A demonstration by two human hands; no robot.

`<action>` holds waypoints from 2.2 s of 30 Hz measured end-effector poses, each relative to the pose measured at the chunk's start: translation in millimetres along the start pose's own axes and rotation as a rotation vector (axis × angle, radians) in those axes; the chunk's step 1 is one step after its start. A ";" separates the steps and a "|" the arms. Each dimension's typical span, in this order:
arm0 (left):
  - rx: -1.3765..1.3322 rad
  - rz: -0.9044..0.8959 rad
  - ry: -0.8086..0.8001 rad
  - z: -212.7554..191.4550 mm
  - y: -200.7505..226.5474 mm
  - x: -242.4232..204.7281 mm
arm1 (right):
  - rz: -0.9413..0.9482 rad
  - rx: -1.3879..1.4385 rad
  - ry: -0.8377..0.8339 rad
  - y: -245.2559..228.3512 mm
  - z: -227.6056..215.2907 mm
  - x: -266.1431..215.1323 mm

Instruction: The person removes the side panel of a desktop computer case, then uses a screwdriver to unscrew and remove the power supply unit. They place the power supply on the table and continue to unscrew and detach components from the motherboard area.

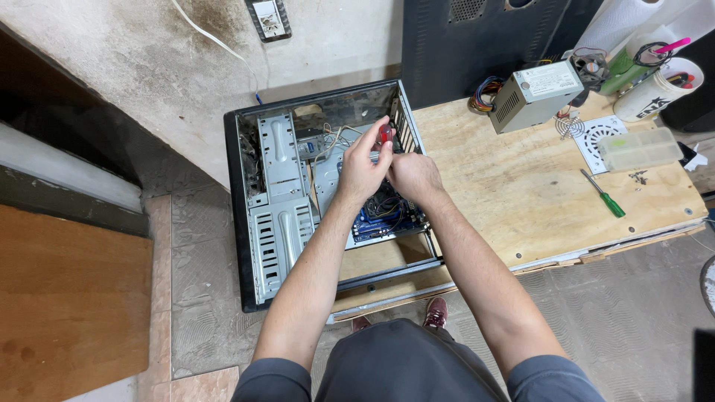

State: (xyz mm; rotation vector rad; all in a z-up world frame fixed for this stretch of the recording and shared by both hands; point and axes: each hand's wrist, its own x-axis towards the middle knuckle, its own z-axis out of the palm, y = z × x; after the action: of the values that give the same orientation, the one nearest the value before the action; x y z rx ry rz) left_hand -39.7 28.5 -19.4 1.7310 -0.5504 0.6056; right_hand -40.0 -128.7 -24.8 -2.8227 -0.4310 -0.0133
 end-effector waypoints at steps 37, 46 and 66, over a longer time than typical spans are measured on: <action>-0.026 -0.319 -0.313 6.4 -29.8 -6.2 | -0.057 -0.169 0.031 -39.5 -113.3 -7.1; -0.024 -0.355 -0.359 -4.1 -3.8 -11.3 | -0.142 -0.155 -0.088 -47.4 -130.0 -16.1; 0.306 -0.374 -0.354 -9.0 20.0 1.5 | -0.158 -0.265 -0.012 -22.5 -98.2 3.2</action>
State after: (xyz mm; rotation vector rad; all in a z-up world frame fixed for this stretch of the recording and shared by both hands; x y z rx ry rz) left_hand -52.5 32.7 -2.0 2.1846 -0.3706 0.1178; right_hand -40.2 -134.7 75.8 -3.0387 -0.7018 -0.0928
